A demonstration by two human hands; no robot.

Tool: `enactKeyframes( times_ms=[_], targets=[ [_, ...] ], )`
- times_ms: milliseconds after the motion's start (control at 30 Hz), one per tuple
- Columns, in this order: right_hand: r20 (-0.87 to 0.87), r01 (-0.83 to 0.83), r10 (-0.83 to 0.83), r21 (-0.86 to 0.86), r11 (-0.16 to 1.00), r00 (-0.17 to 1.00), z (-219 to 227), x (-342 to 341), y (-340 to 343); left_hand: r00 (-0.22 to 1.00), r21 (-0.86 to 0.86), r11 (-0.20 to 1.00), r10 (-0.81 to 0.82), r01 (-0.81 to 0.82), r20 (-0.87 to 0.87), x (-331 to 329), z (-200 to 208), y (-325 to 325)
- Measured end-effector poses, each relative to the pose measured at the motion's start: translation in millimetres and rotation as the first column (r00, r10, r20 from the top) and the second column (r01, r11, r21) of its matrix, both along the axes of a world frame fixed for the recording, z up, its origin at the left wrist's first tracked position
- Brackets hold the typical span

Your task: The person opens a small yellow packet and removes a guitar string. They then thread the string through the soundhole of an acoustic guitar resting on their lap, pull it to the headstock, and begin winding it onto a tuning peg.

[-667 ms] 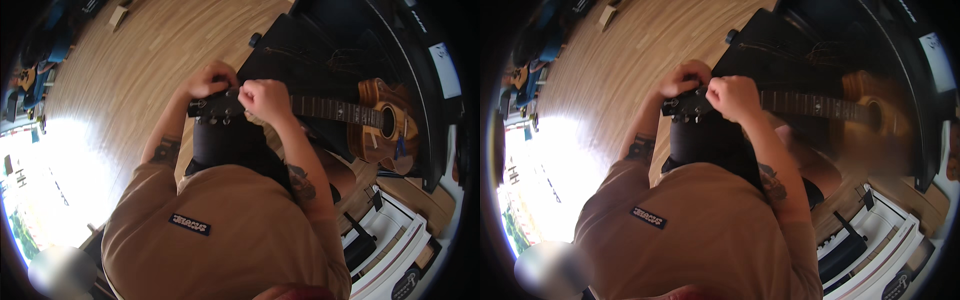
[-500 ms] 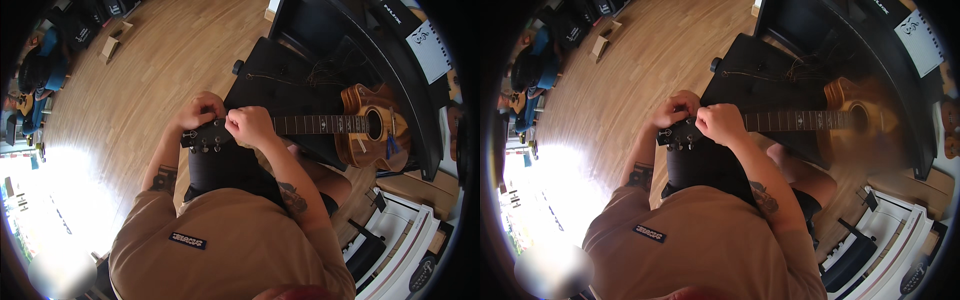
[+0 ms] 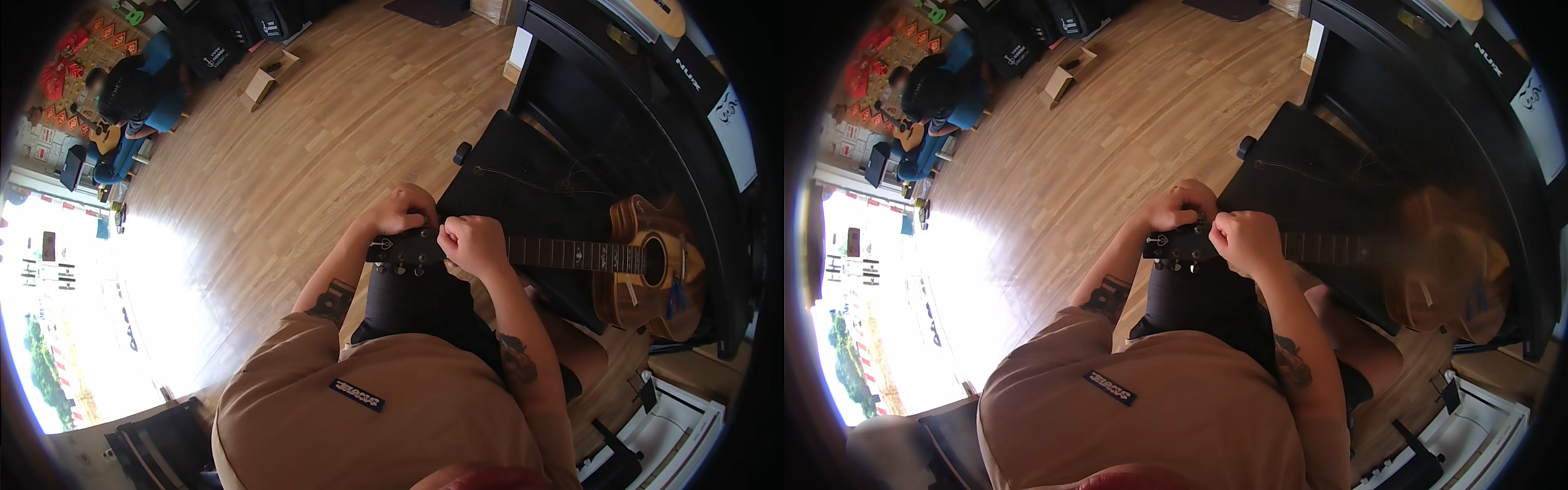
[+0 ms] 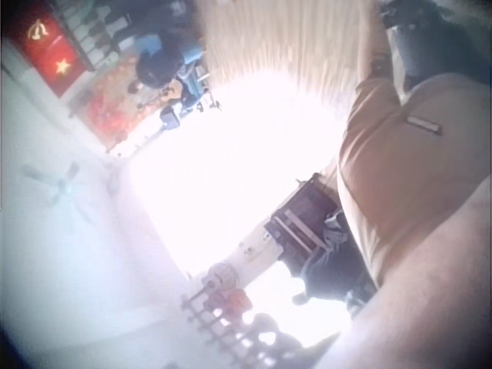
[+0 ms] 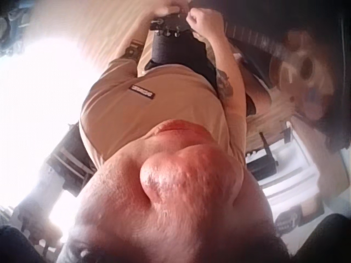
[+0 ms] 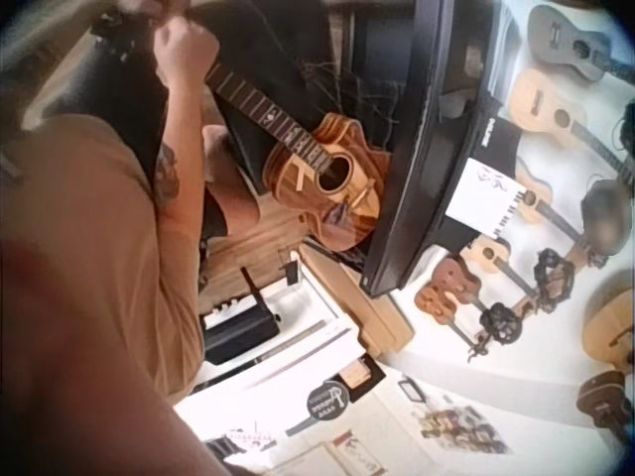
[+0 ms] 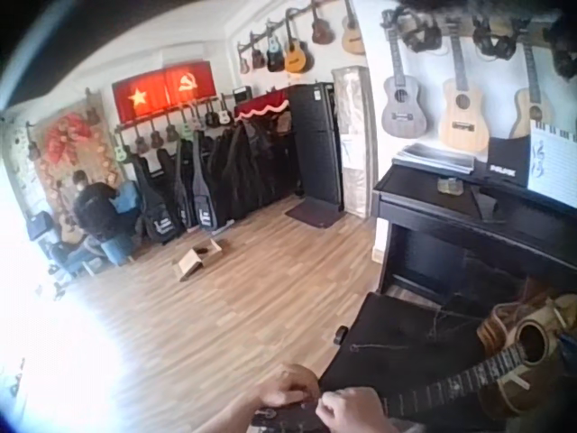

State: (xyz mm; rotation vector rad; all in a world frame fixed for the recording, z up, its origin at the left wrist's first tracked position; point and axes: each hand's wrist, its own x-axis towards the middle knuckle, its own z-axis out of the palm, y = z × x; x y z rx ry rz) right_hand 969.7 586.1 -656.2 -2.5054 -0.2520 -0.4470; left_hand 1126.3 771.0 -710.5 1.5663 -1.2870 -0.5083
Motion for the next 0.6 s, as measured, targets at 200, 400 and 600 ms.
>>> enactKeyframes(
  times_ms=[200,400,600],
  targets=[
    [0.016,0.004,-0.003,-0.022,1.0,1.0,-6,0,-2,0.987,-0.077,0.993,-0.097,0.088,-0.124,6,-8,3],
    [0.02,-0.003,0.004,-0.022,1.0,1.0,-8,1,-2,0.988,-0.195,0.979,-0.077,0.05,-0.134,1,2,-2],
    [-0.019,0.003,-0.003,-0.022,1.0,1.0,-5,2,-7,0.81,-0.504,0.772,0.546,-0.387,0.215,-34,147,29]
  ],
)
